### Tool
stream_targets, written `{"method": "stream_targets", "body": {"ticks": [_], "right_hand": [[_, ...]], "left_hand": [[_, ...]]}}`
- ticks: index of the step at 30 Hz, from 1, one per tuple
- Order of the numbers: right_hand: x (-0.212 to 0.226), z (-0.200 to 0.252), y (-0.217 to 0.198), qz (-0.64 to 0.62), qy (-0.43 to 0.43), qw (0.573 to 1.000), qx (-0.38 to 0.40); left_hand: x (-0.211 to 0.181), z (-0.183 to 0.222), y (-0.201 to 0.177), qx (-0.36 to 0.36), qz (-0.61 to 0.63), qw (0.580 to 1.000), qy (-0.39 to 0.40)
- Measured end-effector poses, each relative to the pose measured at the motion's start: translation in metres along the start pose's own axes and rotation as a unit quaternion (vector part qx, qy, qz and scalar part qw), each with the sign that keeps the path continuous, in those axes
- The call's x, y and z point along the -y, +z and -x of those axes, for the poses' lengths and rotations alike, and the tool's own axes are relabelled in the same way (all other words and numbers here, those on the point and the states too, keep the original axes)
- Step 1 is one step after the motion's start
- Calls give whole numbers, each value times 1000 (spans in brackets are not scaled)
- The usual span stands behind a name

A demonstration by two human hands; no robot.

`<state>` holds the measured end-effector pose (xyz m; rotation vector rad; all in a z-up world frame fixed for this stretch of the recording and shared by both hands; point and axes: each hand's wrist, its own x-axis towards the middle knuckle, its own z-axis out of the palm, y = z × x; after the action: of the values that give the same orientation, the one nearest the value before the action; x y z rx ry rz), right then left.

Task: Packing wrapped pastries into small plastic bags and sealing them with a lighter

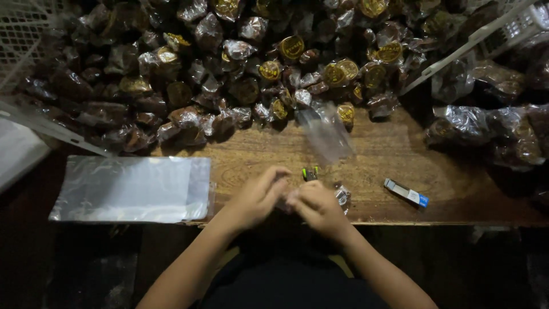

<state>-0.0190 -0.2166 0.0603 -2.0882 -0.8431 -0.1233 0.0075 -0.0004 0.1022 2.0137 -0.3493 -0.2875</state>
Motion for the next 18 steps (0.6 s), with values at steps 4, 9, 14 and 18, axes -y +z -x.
{"method": "stream_targets", "body": {"ticks": [4, 9, 14, 18], "right_hand": [[1, -3, -5, -170, 165, 970, -49], [-9, 3, 13, -198, 189, 960, -57], [-23, 18, 22, -339, 273, 894, -104], [-8, 9, 6, -313, 241, 917, -61]], "left_hand": [[-5, 10, 0, 97, -20, 991, 84], [31, 7, 24, 25, -50, 988, 147], [0, 19, 8, -5, -235, 940, 247], [3, 30, 7, -26, -384, 894, 227]]}}
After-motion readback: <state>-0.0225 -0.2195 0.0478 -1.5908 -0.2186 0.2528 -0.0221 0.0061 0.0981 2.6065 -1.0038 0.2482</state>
